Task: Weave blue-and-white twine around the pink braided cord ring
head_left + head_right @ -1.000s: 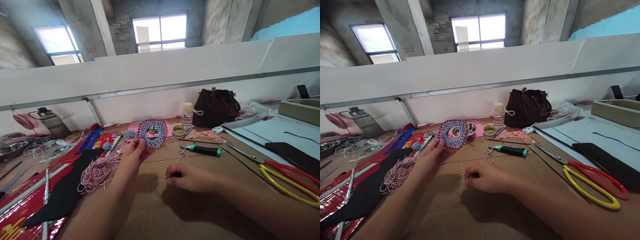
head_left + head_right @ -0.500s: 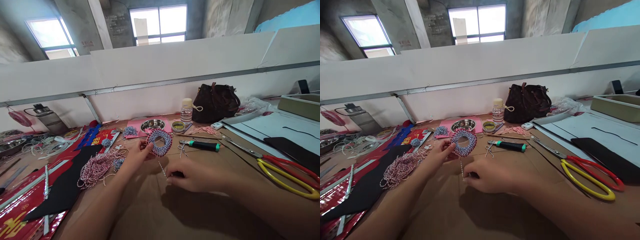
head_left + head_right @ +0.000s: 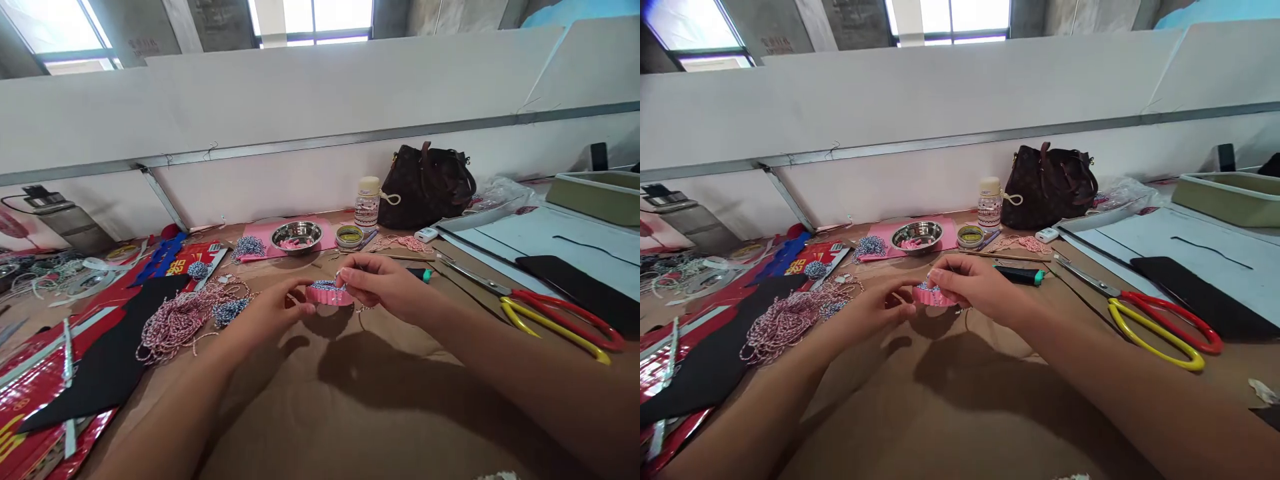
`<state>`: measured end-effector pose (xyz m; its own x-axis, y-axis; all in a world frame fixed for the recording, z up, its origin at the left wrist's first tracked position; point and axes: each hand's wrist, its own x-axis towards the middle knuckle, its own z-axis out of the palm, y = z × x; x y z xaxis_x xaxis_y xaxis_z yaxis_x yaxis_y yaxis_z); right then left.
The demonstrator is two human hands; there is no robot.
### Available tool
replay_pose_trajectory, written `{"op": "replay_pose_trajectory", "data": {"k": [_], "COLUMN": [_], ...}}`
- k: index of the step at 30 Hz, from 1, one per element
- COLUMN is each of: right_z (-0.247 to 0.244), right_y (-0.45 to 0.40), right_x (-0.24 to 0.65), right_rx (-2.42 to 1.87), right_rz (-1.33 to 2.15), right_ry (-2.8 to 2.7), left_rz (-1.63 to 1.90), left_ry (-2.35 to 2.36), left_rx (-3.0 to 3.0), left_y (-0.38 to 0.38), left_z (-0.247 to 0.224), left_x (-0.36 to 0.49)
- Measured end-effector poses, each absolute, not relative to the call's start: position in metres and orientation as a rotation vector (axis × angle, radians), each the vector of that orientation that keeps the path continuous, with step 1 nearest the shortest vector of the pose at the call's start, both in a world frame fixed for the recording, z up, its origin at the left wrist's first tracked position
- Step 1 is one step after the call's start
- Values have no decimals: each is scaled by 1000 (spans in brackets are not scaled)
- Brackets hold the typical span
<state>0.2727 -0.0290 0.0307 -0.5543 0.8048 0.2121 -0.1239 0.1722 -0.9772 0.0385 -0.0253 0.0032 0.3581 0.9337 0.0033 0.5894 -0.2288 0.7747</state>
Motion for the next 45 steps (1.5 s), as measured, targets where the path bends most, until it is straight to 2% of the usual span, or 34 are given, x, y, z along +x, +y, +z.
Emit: {"op": "replay_pose_trajectory", "data": {"k": [8,16,22,33,45], "right_z": [35,56,53,49,40], "right_y": [-43,-39,-23,-29,-37], "right_x": [269,285,292,285,277], "right_rx": [-418,-494,-569,-594,-627], "right_rz": [1780,1593,1490,1512,1568], "right_ry": [-1483,-1395,-1339,-1376,-1544], "left_rz": [855,1008,1043,963,717], "left_ry": [1221,1173,1116,1143,1069], "left_rx": [2418,2049,2080,2142,2183], "left_y": [-37,-49,-51,-52,-47], "left_z": [4,22,34,41,31], "left_x": [55,53,46,41,41]}}
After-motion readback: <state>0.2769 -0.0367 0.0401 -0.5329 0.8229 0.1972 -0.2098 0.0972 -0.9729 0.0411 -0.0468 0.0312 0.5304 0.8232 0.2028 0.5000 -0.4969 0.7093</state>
